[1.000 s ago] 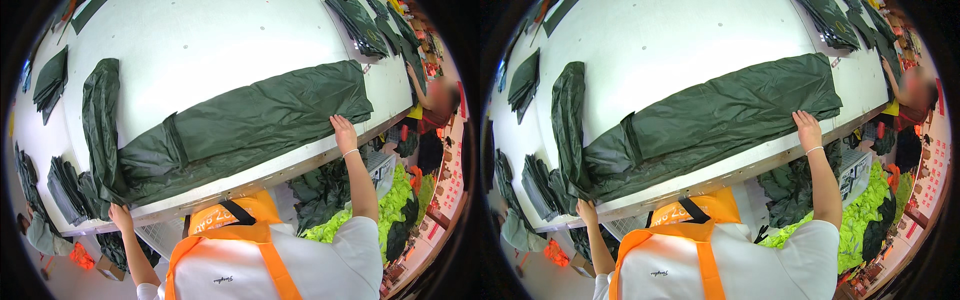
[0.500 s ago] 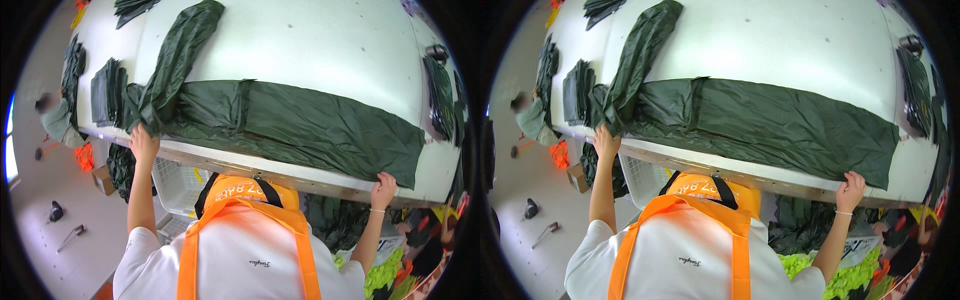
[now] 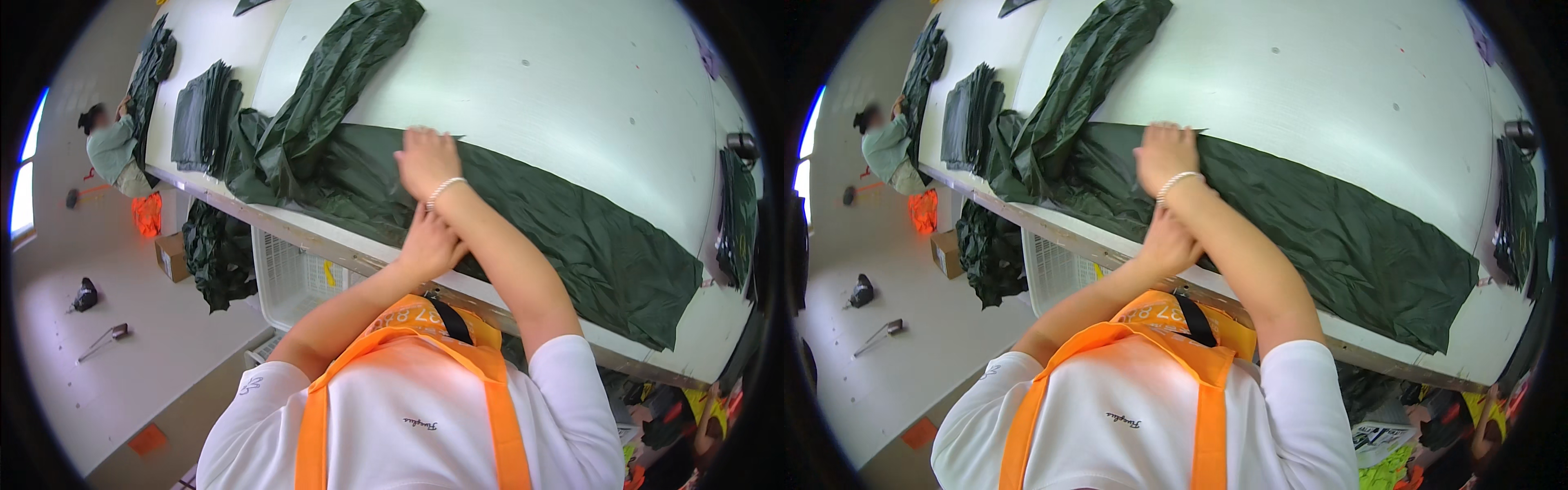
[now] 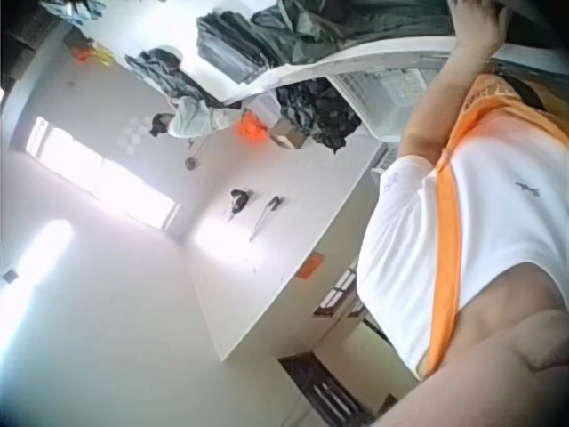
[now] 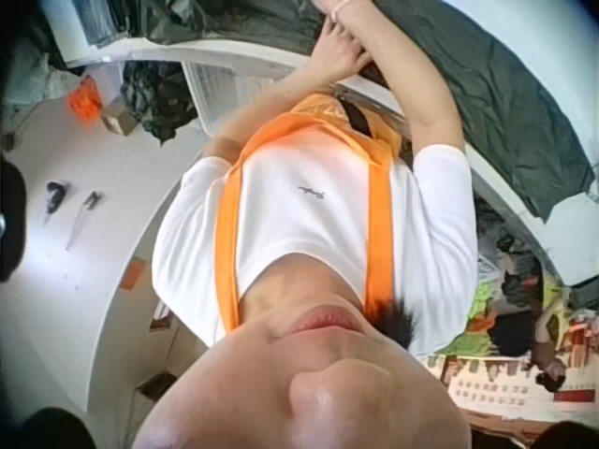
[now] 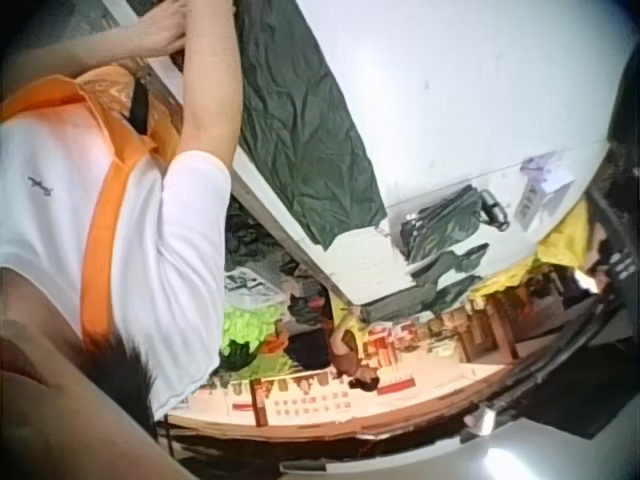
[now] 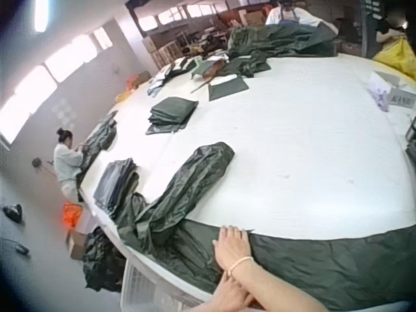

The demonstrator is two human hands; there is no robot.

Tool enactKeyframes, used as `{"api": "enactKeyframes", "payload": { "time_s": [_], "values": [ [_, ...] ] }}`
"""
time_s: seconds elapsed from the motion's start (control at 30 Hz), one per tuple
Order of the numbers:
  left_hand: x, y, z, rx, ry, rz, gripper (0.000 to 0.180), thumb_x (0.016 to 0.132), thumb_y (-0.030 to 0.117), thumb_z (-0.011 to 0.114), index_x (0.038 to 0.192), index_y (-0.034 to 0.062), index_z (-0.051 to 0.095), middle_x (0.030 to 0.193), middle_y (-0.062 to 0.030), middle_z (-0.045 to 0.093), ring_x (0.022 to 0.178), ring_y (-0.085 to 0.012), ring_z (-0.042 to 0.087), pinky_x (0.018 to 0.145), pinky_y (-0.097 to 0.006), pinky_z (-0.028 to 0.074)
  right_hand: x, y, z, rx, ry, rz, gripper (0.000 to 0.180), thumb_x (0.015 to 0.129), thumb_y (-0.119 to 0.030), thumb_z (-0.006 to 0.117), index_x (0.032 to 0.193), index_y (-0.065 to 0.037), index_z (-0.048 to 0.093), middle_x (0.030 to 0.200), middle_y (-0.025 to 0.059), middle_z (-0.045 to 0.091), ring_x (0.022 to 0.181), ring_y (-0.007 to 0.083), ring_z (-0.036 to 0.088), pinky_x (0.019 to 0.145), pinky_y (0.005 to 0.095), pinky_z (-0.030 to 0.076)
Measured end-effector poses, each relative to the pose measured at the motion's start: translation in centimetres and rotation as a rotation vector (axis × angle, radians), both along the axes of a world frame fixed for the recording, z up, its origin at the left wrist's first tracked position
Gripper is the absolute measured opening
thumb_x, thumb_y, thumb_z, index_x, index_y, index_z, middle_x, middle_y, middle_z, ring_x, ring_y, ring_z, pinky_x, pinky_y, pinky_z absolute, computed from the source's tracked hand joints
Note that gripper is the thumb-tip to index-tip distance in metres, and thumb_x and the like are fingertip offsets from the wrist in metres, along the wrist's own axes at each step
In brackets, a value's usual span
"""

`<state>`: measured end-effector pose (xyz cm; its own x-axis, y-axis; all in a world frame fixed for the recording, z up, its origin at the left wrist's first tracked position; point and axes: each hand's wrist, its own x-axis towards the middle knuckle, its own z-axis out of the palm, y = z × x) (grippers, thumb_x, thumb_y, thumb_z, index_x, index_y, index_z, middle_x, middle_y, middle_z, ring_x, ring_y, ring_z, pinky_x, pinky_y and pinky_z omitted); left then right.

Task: The person folds a dark green jacket on a white table, smoothing the fabric, aligning the sleeves, and folding it into a compact rectangle. The folded jacket is placed into a white plastic basket. The person then picks up another jacket and begins the same folding process.

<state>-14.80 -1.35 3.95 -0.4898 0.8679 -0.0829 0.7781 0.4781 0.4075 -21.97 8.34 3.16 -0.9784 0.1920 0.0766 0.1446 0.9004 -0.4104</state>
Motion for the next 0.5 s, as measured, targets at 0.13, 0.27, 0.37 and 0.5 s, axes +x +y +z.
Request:
{"api": "enactKeyframes", "payload": {
  "time_s": [0.13, 0.27, 0.37, 0.5],
  "values": [
    [1.5, -1.4, -0.7, 0.198, -0.085, -0.181, 0.057, 0.083, 0.039, 0.059, 0.128, 0.0074, 0.047, 0.137, -0.0134, 0.042, 0.129, -0.0271, 0.038, 0.110, -0.049, 0.018, 1.1, 4.1, -1.6, 0.049, -0.064, -0.091, 0.033, 0.090, -0.037, 0.049, 0.086, -0.007, 0.062, 0.092, 0.0101, 0.064, 0.089, 0.0288, 0.059, 0.075, 0.0436, 0.045],
    [-2.5, -4.2, 1.4, 0.286, 0.129, 0.182, 0.053, 0.079, 0.028, 0.065, 0.126, 0.0097, 0.049, 0.137, -0.0110, 0.043, 0.128, -0.0289, 0.039, 0.107, -0.047, 0.024, 0.7, 6.8, -3.2, -0.175, -0.189, -0.092, 0.049, 0.094, -0.040, 0.039, 0.077, -0.003, 0.065, 0.076, 0.0182, 0.065, 0.072, 0.0382, 0.062, 0.068, 0.0479, 0.048],
    [-6.0, -9.1, 0.9, 0.033, 0.165, 0.432, 0.059, 0.080, 0.031, 0.064, 0.129, 0.0051, 0.045, 0.140, -0.0156, 0.038, 0.128, -0.0332, 0.038, 0.106, -0.044, 0.028, -0.6, 7.0, -2.8, -0.089, -0.330, -0.132, 0.063, 0.095, -0.046, 0.033, 0.070, -0.002, 0.069, 0.073, 0.0199, 0.065, 0.071, 0.0382, 0.062, 0.069, 0.0459, 0.047],
    [-6.3, -13.9, -0.1, 0.001, 0.043, 0.382, 0.067, 0.080, 0.035, 0.063, 0.133, 0.0003, 0.040, 0.141, -0.0200, 0.034, 0.129, -0.0369, 0.034, 0.105, -0.041, 0.031, -0.9, 7.4, -1.7, 0.282, -0.424, 0.019, 0.061, 0.095, -0.049, 0.035, 0.071, -0.003, 0.068, 0.068, 0.0154, 0.065, 0.065, 0.0303, 0.062, 0.070, 0.0380, 0.041]
  ]
}}
